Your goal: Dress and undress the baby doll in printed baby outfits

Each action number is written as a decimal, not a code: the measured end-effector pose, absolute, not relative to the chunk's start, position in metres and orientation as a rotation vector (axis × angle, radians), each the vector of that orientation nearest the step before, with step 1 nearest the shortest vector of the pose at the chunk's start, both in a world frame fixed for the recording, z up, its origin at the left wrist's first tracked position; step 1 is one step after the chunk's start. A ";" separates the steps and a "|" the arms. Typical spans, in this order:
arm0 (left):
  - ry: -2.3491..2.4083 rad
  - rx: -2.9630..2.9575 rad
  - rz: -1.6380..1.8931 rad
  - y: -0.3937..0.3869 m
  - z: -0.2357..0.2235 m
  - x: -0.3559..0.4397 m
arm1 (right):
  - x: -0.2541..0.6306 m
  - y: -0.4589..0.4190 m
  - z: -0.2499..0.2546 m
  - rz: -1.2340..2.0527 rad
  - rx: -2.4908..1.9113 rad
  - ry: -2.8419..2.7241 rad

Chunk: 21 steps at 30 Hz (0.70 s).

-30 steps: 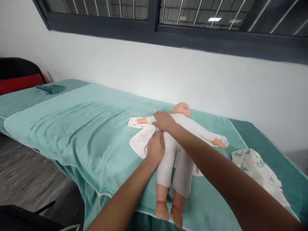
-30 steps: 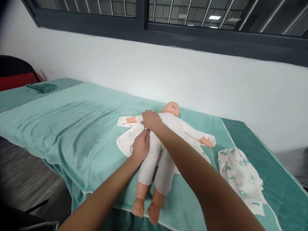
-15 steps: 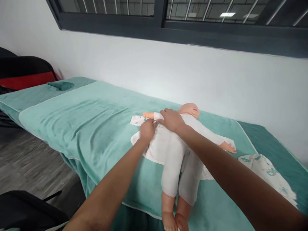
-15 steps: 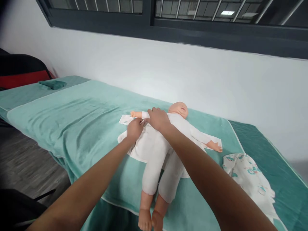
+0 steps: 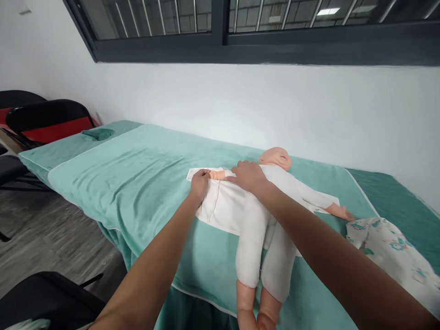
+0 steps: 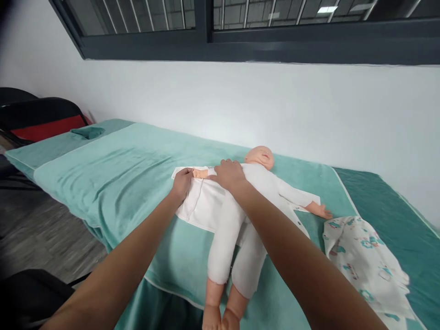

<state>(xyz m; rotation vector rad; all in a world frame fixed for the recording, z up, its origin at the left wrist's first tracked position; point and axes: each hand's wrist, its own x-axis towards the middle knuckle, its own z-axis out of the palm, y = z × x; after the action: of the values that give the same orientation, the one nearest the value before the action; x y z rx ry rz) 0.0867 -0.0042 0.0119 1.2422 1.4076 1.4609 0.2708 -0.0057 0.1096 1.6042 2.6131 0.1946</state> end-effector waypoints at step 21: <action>1.925 2.035 1.240 -0.023 0.015 0.110 | 0.299 -0.016 0.115 0.133 2.142 2.890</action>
<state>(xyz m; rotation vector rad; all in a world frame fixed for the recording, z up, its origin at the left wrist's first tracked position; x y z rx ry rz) 0.1104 -0.0227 0.0151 2.0353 1.9246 1.2399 0.2989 -0.0164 0.1155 2.1417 2.8897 0.1325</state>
